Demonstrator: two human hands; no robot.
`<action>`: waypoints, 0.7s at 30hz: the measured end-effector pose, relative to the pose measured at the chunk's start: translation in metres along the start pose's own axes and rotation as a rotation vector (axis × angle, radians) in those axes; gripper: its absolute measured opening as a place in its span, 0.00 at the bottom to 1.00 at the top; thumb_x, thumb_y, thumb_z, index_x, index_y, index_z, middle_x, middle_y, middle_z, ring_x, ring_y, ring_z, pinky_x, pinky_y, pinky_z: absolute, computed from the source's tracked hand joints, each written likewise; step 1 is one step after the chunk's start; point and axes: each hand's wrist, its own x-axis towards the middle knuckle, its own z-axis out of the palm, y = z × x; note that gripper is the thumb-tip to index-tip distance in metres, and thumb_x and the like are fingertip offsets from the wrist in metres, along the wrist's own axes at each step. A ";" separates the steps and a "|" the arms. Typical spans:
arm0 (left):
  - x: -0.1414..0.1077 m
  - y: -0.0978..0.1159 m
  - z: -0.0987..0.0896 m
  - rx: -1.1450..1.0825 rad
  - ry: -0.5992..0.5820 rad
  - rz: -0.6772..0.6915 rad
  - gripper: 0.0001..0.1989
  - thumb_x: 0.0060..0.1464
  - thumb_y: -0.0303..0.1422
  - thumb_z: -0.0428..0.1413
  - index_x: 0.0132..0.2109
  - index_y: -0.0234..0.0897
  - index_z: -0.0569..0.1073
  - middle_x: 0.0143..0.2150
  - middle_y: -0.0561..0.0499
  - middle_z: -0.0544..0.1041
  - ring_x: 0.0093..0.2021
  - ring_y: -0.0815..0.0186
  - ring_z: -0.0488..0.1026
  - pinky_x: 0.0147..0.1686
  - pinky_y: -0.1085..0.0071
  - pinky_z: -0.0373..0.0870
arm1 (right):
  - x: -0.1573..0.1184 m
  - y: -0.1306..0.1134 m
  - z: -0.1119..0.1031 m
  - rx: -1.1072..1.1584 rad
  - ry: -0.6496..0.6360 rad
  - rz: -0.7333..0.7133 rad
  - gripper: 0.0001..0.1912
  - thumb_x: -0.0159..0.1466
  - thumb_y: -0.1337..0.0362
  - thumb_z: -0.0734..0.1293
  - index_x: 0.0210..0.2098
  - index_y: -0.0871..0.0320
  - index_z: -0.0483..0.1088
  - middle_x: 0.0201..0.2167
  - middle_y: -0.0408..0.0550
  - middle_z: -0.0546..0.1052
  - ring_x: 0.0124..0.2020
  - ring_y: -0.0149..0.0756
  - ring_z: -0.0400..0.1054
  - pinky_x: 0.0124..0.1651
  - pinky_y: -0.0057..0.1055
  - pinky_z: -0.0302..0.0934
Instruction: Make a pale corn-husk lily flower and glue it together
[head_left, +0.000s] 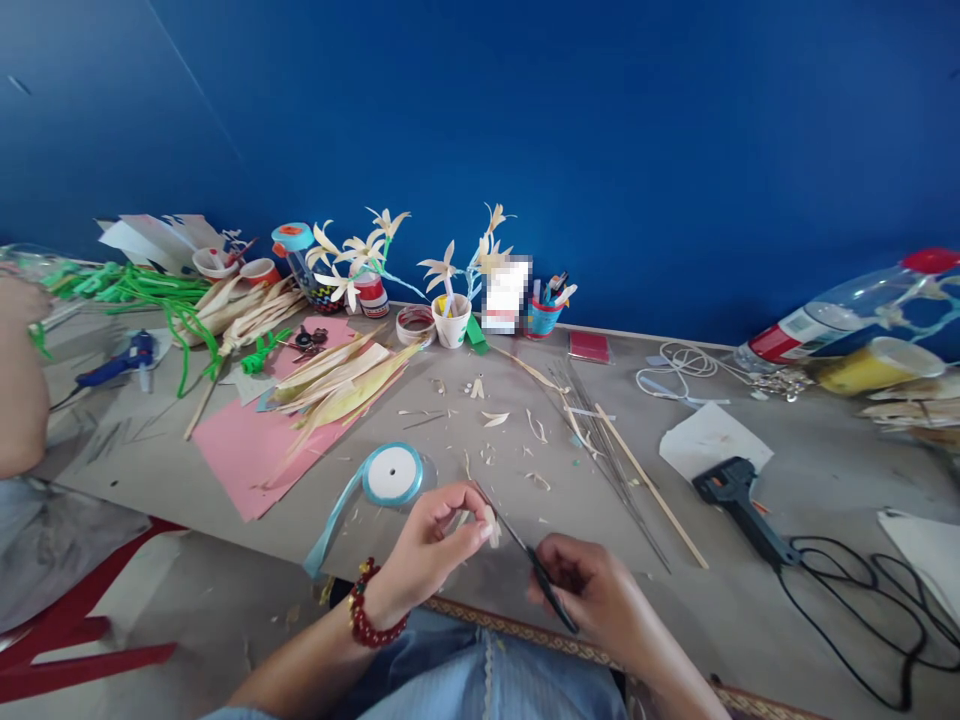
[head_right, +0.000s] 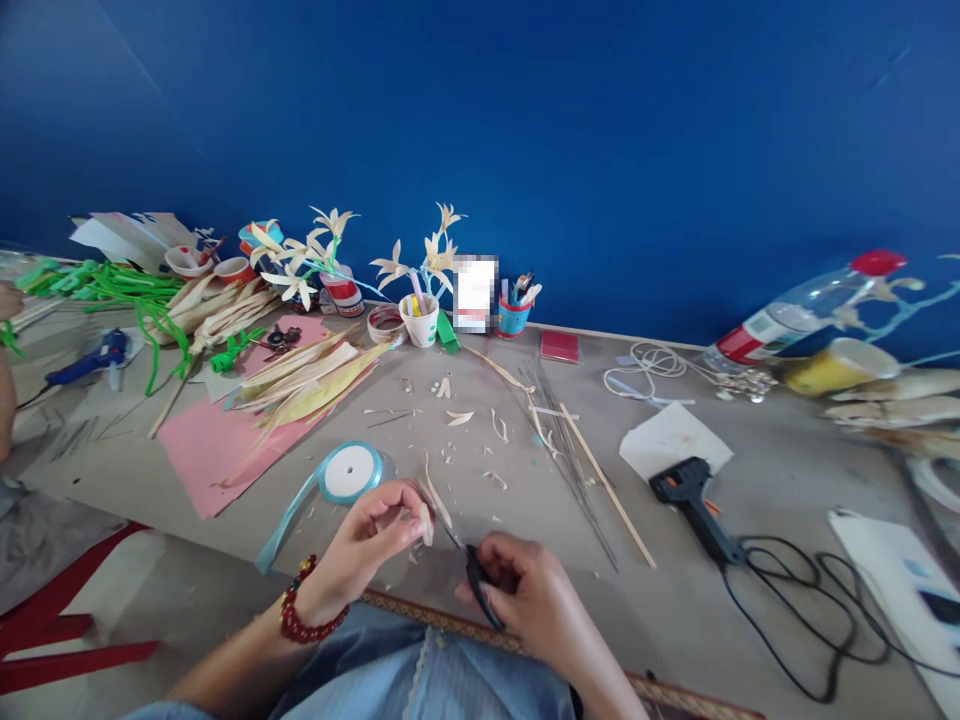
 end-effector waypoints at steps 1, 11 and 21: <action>0.000 -0.002 -0.001 -0.032 -0.003 -0.001 0.07 0.57 0.30 0.55 0.30 0.35 0.69 0.29 0.51 0.71 0.33 0.66 0.67 0.35 0.71 0.61 | 0.000 0.004 -0.005 -0.170 0.076 -0.012 0.16 0.57 0.53 0.68 0.24 0.55 0.61 0.17 0.37 0.68 0.19 0.29 0.61 0.23 0.24 0.49; 0.006 -0.011 -0.008 -0.216 0.121 -0.017 0.07 0.56 0.31 0.57 0.31 0.35 0.70 0.28 0.52 0.71 0.32 0.68 0.66 0.34 0.71 0.61 | 0.001 0.020 -0.017 -1.015 0.341 0.015 0.08 0.59 0.61 0.69 0.38 0.52 0.66 0.28 0.46 0.81 0.26 0.45 0.77 0.23 0.30 0.50; 0.014 -0.008 -0.006 -0.278 0.156 -0.107 0.07 0.54 0.31 0.59 0.31 0.35 0.69 0.28 0.53 0.71 0.28 0.70 0.66 0.32 0.72 0.62 | 0.017 -0.011 -0.031 -1.058 0.106 -0.013 0.07 0.58 0.61 0.70 0.35 0.55 0.69 0.39 0.48 0.77 0.35 0.44 0.76 0.28 0.31 0.54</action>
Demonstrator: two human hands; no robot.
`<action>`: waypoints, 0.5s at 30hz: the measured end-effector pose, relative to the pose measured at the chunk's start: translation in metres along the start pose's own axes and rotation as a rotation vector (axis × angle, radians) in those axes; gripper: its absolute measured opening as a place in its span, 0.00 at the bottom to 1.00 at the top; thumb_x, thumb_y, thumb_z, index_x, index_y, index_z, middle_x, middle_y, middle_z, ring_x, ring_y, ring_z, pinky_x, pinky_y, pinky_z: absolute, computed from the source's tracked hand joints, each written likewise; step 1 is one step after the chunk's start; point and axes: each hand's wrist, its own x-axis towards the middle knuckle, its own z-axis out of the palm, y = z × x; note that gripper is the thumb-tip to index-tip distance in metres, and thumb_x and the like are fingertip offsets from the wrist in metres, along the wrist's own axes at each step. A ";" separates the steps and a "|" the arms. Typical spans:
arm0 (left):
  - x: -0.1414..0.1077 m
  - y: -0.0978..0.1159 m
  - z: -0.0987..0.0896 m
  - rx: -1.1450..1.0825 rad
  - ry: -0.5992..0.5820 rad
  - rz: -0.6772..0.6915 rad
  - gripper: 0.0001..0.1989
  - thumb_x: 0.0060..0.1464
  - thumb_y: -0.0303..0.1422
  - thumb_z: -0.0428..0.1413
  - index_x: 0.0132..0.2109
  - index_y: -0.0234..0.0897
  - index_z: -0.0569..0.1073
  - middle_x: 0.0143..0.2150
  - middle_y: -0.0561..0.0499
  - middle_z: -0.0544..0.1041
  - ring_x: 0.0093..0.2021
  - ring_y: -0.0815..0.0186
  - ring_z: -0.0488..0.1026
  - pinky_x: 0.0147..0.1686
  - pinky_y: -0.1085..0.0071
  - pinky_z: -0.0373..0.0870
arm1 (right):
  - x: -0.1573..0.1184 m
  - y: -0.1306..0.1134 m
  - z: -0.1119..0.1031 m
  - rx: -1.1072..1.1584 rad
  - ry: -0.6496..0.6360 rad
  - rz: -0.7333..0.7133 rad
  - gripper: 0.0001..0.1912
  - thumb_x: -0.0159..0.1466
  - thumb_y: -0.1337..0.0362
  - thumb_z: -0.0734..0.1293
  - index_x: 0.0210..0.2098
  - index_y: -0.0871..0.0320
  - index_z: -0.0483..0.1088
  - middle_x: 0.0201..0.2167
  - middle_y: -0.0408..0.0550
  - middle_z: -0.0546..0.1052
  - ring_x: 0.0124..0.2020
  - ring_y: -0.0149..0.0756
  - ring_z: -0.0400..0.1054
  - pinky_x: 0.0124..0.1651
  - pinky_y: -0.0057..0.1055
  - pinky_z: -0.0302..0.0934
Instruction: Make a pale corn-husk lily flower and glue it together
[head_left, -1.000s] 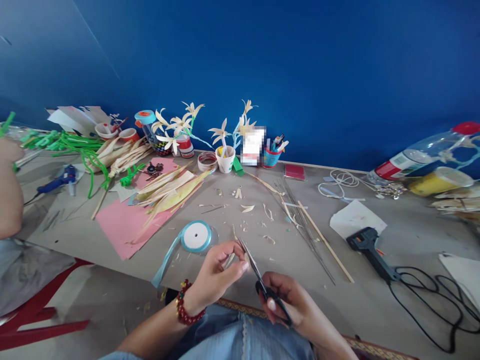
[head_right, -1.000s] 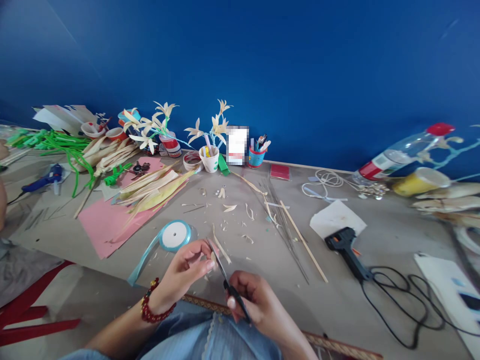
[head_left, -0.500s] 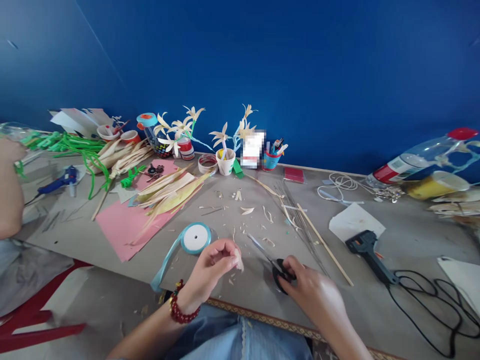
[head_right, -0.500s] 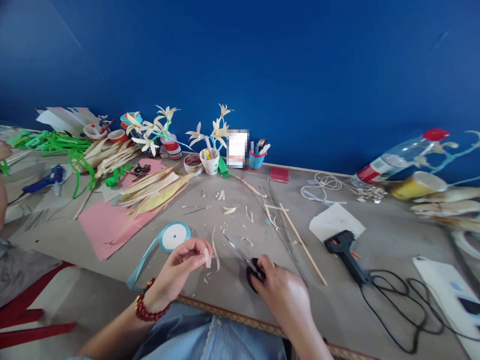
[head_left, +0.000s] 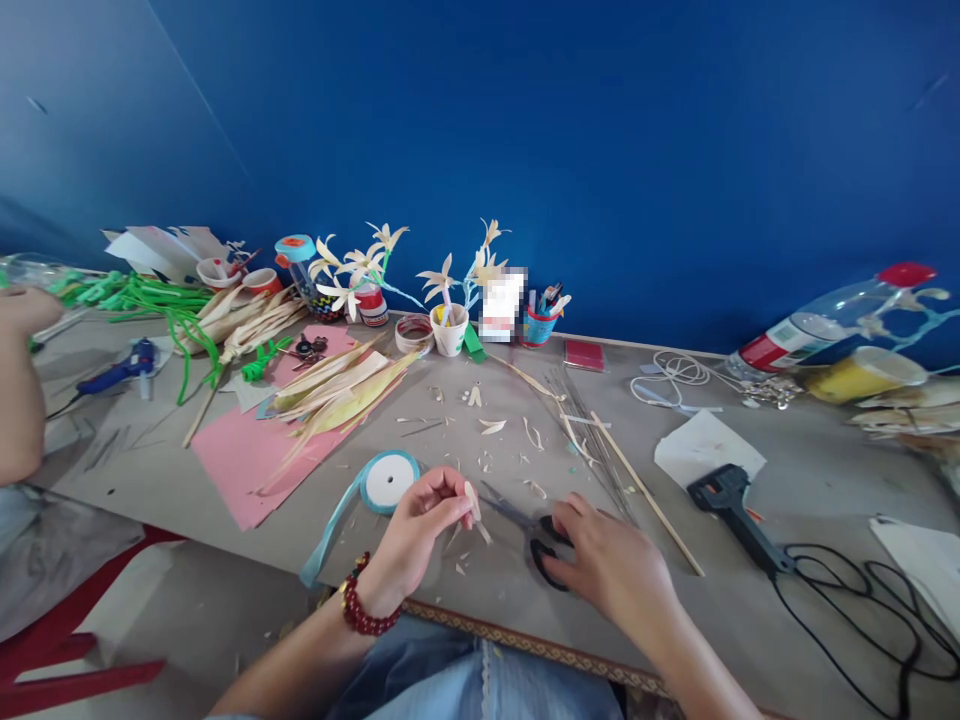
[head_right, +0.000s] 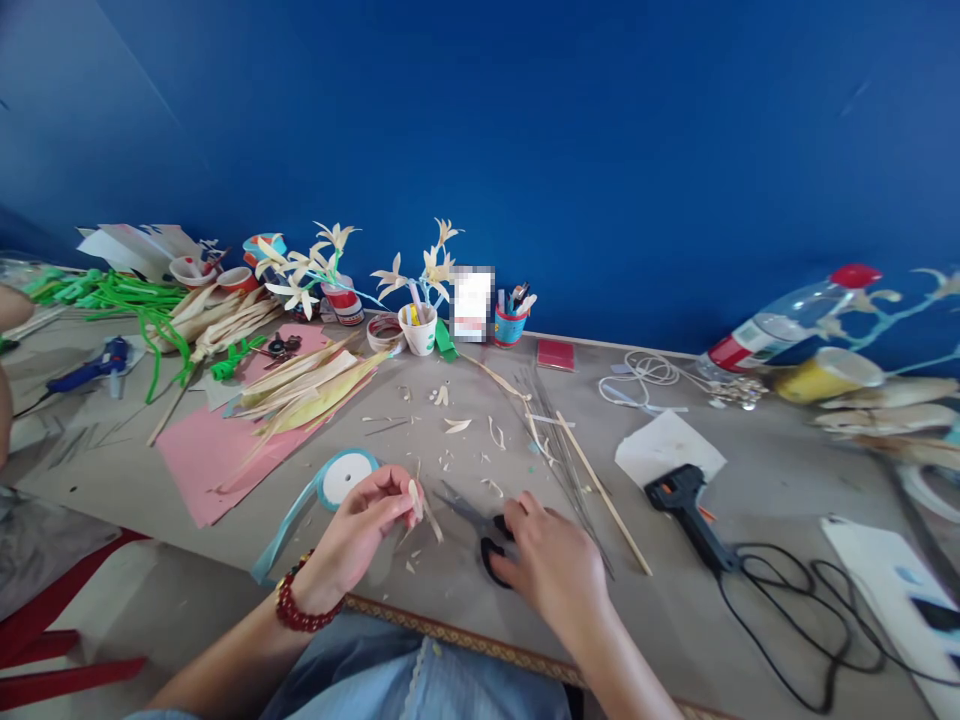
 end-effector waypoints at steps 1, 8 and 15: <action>0.001 0.002 0.000 0.018 0.002 -0.007 0.07 0.54 0.32 0.59 0.32 0.35 0.69 0.28 0.53 0.71 0.28 0.70 0.66 0.32 0.73 0.63 | 0.001 0.001 0.000 0.026 -0.021 -0.008 0.08 0.58 0.61 0.70 0.35 0.55 0.69 0.38 0.47 0.77 0.34 0.43 0.75 0.28 0.31 0.54; 0.023 0.030 -0.013 0.341 -0.086 -0.082 0.06 0.54 0.33 0.57 0.32 0.35 0.71 0.27 0.54 0.70 0.28 0.70 0.66 0.32 0.74 0.62 | 0.004 0.017 -0.009 0.308 -0.037 -0.078 0.08 0.56 0.59 0.70 0.34 0.53 0.69 0.33 0.42 0.76 0.32 0.38 0.72 0.32 0.28 0.54; 0.102 0.062 -0.014 1.215 -0.256 0.220 0.06 0.53 0.32 0.53 0.33 0.36 0.74 0.34 0.50 0.76 0.31 0.67 0.69 0.33 0.72 0.64 | 0.008 0.023 -0.012 0.457 -0.054 -0.117 0.07 0.53 0.62 0.69 0.32 0.53 0.68 0.31 0.39 0.75 0.32 0.35 0.69 0.33 0.27 0.53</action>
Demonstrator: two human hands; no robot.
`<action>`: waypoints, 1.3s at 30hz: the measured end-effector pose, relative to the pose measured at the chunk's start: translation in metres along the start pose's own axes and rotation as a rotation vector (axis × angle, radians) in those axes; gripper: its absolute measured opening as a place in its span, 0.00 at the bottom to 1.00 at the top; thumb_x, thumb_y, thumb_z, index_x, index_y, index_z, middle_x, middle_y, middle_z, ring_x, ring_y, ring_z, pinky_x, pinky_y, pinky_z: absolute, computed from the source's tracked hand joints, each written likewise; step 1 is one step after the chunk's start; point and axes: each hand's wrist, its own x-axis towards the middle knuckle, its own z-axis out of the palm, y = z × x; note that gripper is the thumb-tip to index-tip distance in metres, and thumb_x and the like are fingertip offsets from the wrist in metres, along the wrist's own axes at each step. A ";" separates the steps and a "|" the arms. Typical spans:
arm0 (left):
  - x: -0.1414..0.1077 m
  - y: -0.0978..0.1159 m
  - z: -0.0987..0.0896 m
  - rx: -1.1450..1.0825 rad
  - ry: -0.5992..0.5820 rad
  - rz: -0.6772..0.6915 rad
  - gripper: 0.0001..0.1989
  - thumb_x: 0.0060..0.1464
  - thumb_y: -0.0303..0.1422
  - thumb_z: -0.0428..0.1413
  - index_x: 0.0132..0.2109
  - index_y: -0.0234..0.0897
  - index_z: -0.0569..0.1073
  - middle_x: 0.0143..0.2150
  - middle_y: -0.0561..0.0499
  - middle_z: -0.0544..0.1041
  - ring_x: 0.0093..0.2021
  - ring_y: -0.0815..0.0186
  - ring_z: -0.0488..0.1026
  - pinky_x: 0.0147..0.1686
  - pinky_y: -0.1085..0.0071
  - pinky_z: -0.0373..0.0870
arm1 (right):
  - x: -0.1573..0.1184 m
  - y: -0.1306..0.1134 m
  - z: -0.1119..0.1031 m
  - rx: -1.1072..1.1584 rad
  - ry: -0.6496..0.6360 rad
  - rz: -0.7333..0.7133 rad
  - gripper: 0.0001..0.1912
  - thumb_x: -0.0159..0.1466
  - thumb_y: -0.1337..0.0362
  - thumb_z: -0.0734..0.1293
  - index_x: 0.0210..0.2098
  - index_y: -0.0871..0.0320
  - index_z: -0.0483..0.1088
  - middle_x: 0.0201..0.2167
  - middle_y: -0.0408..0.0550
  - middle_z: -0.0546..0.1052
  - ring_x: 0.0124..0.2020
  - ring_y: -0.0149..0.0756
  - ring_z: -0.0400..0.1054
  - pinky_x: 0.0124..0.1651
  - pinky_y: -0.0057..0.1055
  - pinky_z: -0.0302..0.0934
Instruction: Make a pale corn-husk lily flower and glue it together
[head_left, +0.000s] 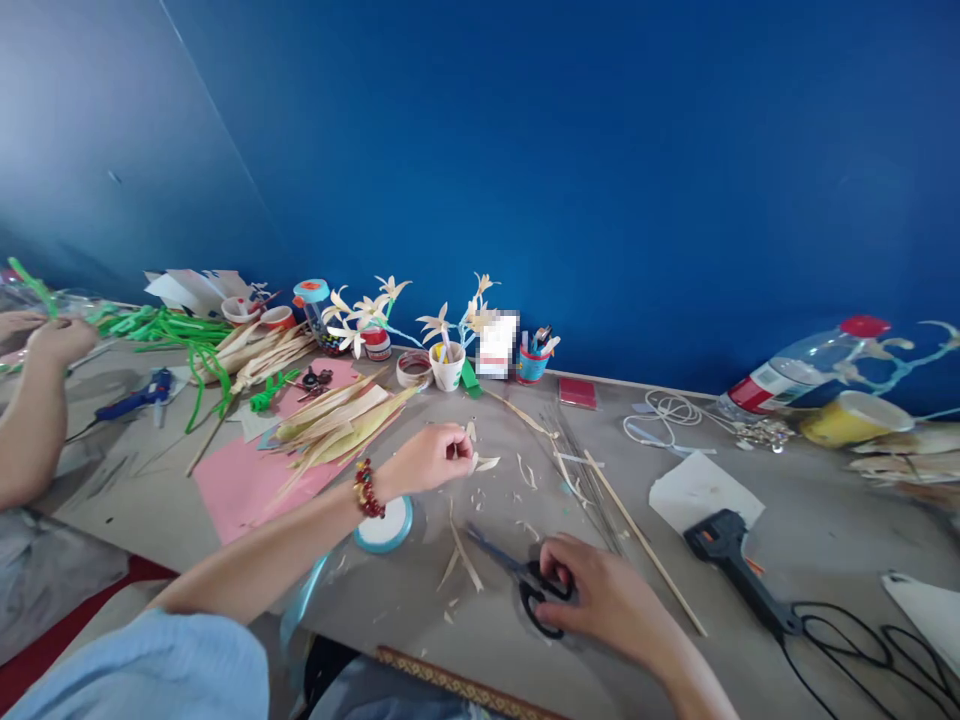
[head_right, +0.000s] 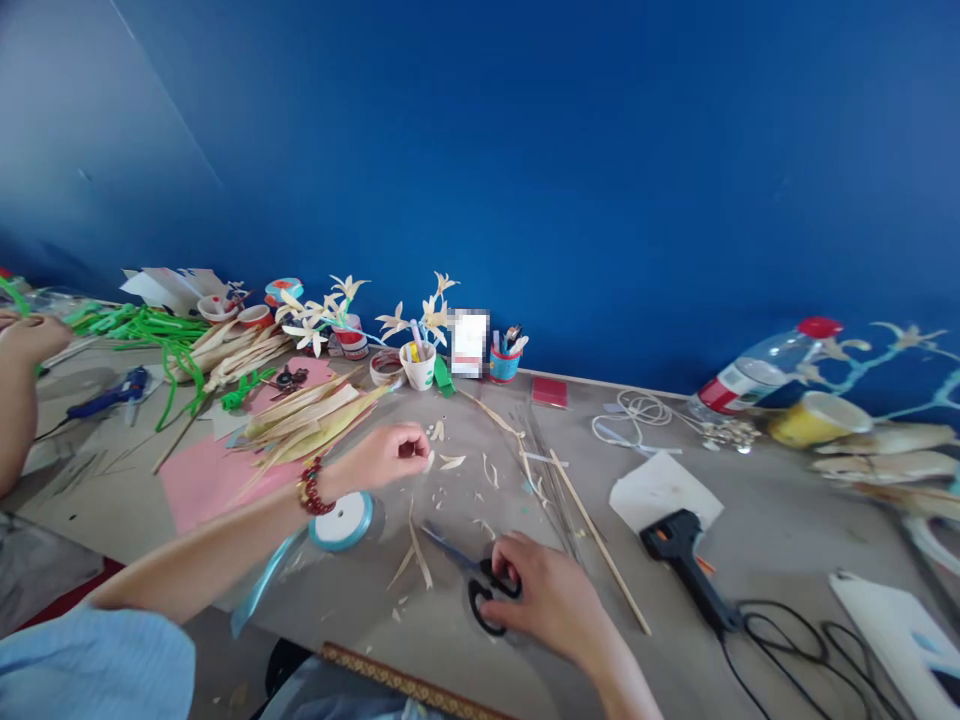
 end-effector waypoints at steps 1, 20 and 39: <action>0.013 -0.002 -0.002 0.051 -0.006 0.018 0.06 0.52 0.32 0.54 0.32 0.36 0.74 0.36 0.49 0.77 0.31 0.67 0.70 0.34 0.71 0.64 | 0.000 0.001 0.002 -0.014 0.016 -0.001 0.07 0.53 0.63 0.69 0.32 0.53 0.68 0.30 0.39 0.75 0.31 0.35 0.69 0.33 0.27 0.52; 0.107 -0.004 0.016 0.607 -0.257 0.088 0.04 0.39 0.27 0.62 0.23 0.41 0.79 0.28 0.51 0.81 0.35 0.61 0.74 0.37 0.68 0.64 | 0.007 0.018 0.029 -0.104 0.141 0.004 0.13 0.46 0.62 0.71 0.31 0.52 0.68 0.32 0.39 0.77 0.31 0.38 0.70 0.31 0.27 0.50; -0.034 -0.046 -0.083 0.342 0.338 0.042 0.08 0.59 0.34 0.53 0.35 0.38 0.76 0.40 0.47 0.78 0.42 0.61 0.73 0.47 0.66 0.65 | 0.007 0.016 0.023 -0.105 0.100 -0.020 0.08 0.51 0.64 0.68 0.29 0.52 0.64 0.27 0.40 0.76 0.28 0.37 0.71 0.31 0.27 0.55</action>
